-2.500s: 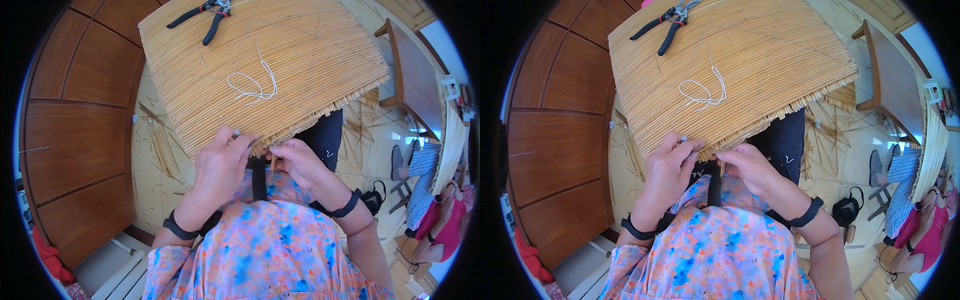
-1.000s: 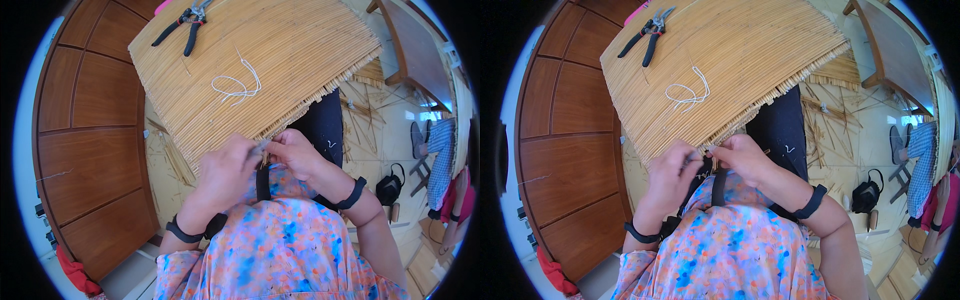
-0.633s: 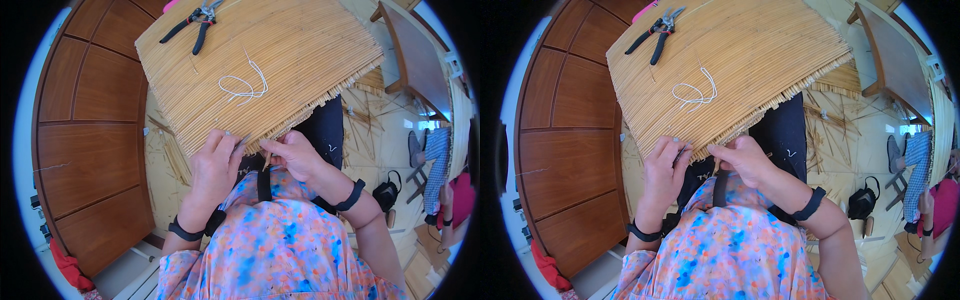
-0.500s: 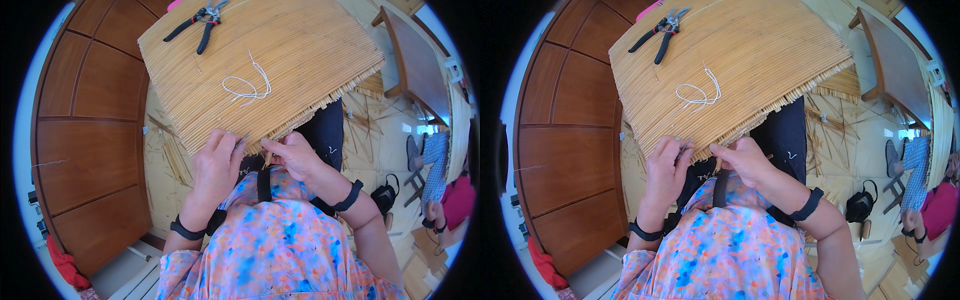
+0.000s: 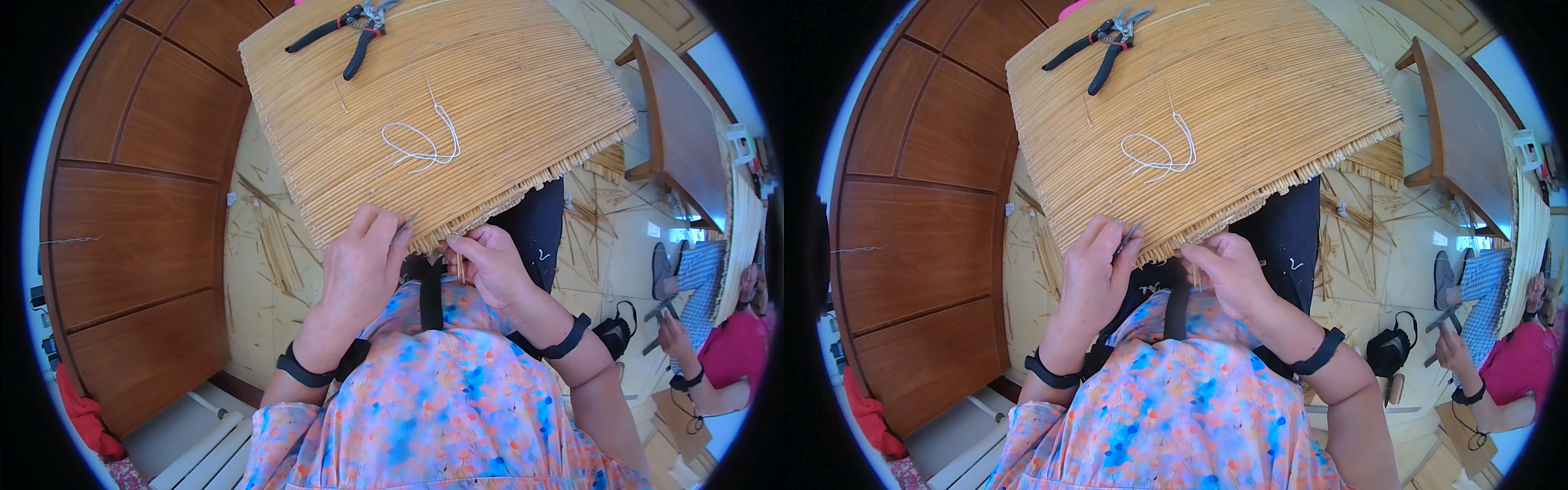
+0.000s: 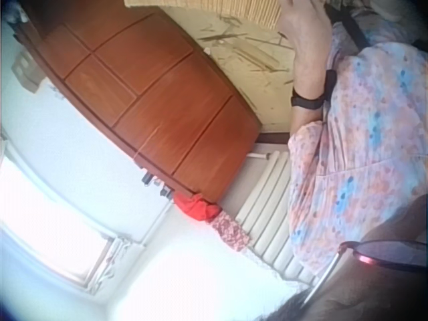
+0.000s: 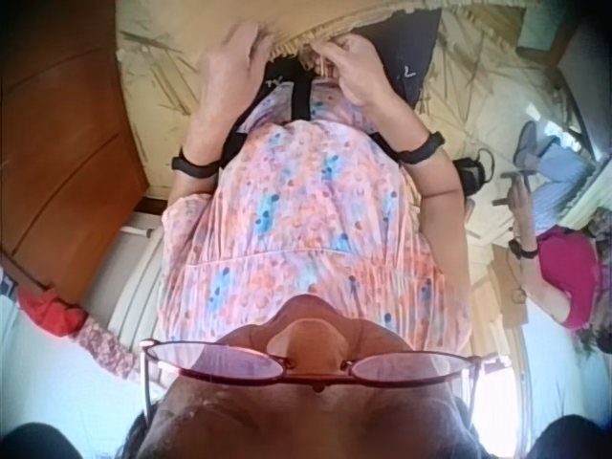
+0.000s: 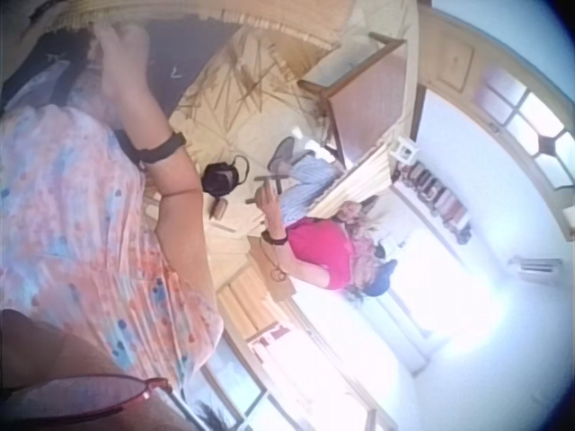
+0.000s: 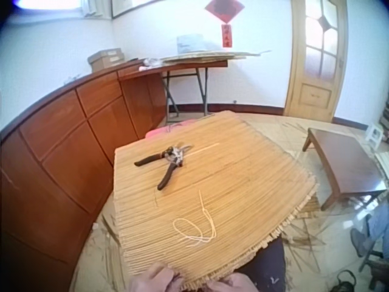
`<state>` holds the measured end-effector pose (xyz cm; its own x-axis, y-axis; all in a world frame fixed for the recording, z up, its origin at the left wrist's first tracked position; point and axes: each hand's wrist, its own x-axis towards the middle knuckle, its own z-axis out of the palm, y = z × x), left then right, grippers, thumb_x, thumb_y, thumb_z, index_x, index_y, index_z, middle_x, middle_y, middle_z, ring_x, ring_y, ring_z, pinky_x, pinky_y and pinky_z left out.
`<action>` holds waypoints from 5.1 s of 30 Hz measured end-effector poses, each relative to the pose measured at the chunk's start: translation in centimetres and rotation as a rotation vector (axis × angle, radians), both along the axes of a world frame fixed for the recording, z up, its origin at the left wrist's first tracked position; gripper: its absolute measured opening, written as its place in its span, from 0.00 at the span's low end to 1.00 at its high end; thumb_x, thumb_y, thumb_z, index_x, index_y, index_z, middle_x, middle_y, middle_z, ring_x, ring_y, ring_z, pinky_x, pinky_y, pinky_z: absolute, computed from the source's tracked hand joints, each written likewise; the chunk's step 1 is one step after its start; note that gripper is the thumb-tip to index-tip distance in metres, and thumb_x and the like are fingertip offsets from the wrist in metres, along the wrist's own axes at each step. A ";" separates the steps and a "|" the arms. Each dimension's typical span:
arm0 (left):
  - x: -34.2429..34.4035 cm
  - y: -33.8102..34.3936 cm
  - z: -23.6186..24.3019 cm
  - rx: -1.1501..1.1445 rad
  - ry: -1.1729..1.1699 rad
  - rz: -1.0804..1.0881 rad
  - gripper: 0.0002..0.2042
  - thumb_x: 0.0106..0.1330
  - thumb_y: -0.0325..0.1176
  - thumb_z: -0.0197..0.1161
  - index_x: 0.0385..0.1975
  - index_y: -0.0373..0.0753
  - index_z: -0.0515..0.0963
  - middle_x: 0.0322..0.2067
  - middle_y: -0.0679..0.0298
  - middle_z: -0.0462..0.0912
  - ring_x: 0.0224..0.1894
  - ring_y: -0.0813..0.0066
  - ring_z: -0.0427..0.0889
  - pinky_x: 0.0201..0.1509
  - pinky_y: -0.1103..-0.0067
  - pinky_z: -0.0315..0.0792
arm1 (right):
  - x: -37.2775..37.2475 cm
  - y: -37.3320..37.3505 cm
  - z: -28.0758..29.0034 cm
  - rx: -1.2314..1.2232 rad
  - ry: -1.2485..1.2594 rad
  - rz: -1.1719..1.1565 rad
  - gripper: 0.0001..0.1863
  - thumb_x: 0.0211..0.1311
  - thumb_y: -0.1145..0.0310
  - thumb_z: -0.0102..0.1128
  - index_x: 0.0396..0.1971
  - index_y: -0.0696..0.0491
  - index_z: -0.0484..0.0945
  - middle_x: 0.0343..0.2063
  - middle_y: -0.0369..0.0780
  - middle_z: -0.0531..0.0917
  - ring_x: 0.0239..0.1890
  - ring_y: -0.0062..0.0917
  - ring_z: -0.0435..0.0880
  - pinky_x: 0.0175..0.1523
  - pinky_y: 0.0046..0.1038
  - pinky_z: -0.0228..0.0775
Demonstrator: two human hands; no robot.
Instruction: The person constructs a mat by aligning straw stalks on a wooden board and securing them with a thin wire using pliers to tighten and cut the connections.
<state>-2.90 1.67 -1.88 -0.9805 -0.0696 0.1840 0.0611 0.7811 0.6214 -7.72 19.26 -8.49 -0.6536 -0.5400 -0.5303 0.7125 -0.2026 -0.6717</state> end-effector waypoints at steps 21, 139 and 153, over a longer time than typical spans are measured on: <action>5.1 0.5 -2.9 1.496 -0.608 -0.073 0.09 0.68 0.38 0.52 0.39 0.40 0.73 0.46 0.56 0.77 0.46 0.72 0.75 0.51 0.76 0.67 | 0.3 -0.9 0.8 0.334 0.340 -0.063 0.07 0.52 0.73 0.57 0.23 0.62 0.78 0.17 0.37 0.80 0.18 0.17 0.78 0.23 0.19 0.71; 5.3 -6.2 -1.9 1.143 -0.061 0.840 0.06 0.68 0.35 0.49 0.39 0.43 0.71 0.32 0.62 0.80 0.10 0.83 0.63 0.14 0.87 0.58 | -6.7 15.6 0.0 0.039 0.195 -0.426 0.08 0.65 0.68 0.49 0.32 0.55 0.74 0.26 0.32 0.77 0.28 0.14 0.76 0.31 0.19 0.73; 2.8 -8.6 -1.3 0.696 -0.070 1.044 0.04 0.69 0.31 0.48 0.34 0.41 0.70 0.20 0.68 0.71 0.11 0.85 0.62 0.12 0.89 0.53 | -3.1 15.7 -1.6 -0.078 0.190 0.003 0.07 0.61 0.71 0.53 0.33 0.60 0.70 0.24 0.38 0.80 0.25 0.16 0.79 0.29 0.18 0.73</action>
<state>-0.13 -6.96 -3.18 -0.4057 -0.8782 -0.2533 -0.4375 -0.0567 0.8974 -10.80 34.91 -10.10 -0.7364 -0.5764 -0.3541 0.5750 -0.2576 -0.7765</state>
